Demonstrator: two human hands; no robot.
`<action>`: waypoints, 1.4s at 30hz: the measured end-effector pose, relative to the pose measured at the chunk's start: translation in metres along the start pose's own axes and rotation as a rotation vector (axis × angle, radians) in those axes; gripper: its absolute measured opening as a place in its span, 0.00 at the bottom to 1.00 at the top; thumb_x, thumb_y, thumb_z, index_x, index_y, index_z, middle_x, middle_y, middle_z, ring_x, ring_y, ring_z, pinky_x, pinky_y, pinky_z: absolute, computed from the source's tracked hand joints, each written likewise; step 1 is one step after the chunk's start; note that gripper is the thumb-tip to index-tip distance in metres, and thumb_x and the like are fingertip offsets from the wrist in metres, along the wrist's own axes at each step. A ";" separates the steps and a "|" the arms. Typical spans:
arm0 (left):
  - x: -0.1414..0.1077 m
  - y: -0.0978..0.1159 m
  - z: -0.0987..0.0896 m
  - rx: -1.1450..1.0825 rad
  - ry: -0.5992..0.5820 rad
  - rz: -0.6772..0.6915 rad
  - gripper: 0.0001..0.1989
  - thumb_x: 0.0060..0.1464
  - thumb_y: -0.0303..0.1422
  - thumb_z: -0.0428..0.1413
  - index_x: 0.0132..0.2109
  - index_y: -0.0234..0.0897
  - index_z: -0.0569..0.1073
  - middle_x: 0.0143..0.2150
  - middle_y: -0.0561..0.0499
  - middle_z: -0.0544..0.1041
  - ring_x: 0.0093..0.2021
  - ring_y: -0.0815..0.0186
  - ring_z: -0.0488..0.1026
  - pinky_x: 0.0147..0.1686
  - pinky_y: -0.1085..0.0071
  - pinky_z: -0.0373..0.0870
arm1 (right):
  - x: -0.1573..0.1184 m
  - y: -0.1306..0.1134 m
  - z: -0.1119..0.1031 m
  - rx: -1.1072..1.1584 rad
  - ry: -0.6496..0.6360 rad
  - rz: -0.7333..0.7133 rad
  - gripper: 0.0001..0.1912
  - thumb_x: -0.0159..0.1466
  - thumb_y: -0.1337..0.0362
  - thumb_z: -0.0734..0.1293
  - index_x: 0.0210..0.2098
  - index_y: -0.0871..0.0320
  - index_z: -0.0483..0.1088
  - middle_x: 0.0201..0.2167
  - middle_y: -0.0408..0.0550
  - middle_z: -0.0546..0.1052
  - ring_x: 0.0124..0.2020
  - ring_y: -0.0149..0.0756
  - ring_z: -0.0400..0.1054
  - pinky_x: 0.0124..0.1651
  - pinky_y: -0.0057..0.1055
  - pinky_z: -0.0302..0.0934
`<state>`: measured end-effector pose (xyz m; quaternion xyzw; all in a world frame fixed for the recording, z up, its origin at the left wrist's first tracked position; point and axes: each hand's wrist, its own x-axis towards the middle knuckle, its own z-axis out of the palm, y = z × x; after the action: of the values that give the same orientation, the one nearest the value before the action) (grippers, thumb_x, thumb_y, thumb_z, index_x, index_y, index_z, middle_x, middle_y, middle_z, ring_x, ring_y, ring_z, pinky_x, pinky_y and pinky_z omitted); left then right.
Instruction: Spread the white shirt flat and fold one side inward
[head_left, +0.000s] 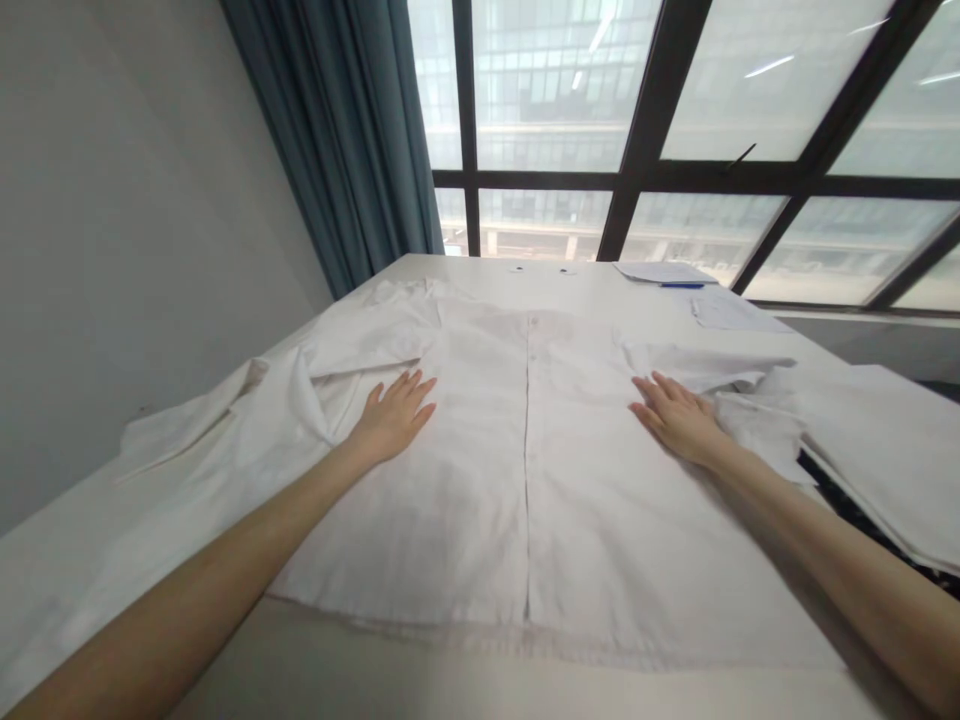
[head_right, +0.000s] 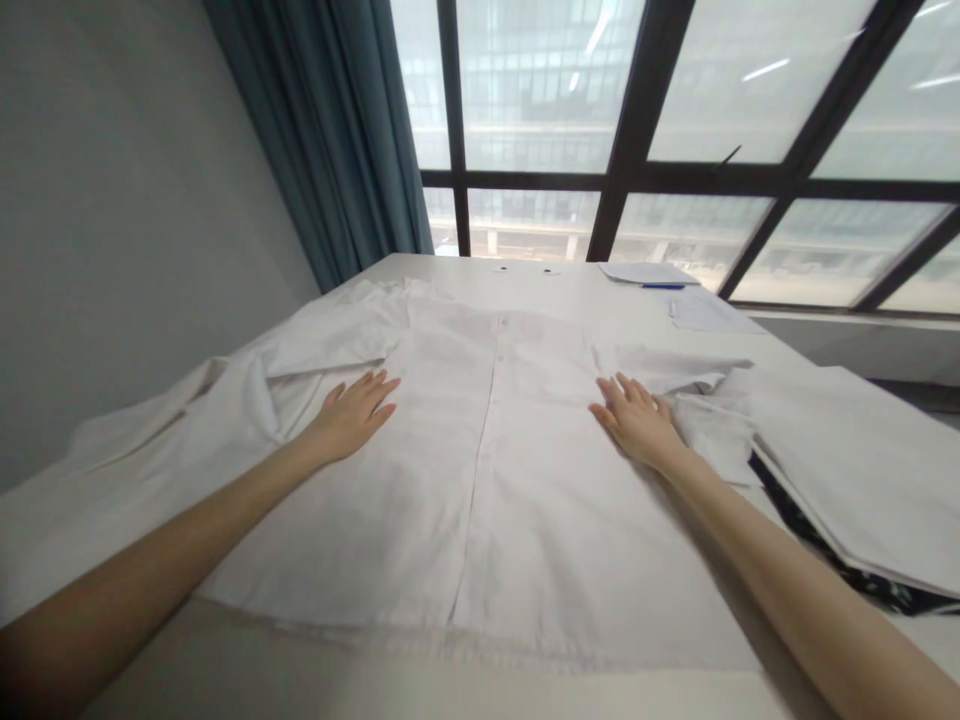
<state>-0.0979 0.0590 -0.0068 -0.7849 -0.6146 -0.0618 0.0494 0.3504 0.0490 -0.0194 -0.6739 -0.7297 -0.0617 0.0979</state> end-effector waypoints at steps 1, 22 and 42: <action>-0.008 -0.005 -0.003 0.009 0.003 -0.023 0.26 0.67 0.39 0.40 0.68 0.36 0.59 0.71 0.39 0.56 0.71 0.51 0.51 0.64 0.47 0.50 | -0.006 0.004 -0.002 -0.004 0.026 0.042 0.30 0.69 0.48 0.50 0.63 0.57 0.60 0.65 0.64 0.62 0.64 0.59 0.57 0.59 0.62 0.54; -0.144 0.070 -0.043 -0.249 0.089 0.820 0.15 0.66 0.35 0.51 0.57 0.39 0.70 0.58 0.48 0.75 0.61 0.56 0.69 0.57 0.58 0.69 | -0.164 -0.080 -0.062 0.249 0.084 -0.844 0.18 0.68 0.61 0.65 0.56 0.56 0.71 0.55 0.52 0.76 0.57 0.44 0.70 0.58 0.43 0.66; -0.146 0.077 -0.047 -0.305 -0.044 0.894 0.18 0.63 0.35 0.54 0.59 0.43 0.69 0.65 0.48 0.68 0.66 0.57 0.62 0.66 0.57 0.56 | -0.161 -0.084 -0.074 0.367 0.056 -0.887 0.14 0.67 0.60 0.66 0.51 0.58 0.72 0.46 0.52 0.80 0.49 0.38 0.73 0.53 0.38 0.66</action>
<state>-0.0597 -0.1062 0.0165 -0.9720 -0.2010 -0.1075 -0.0577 0.2827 -0.1311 0.0202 -0.2674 -0.9426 0.0142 0.1993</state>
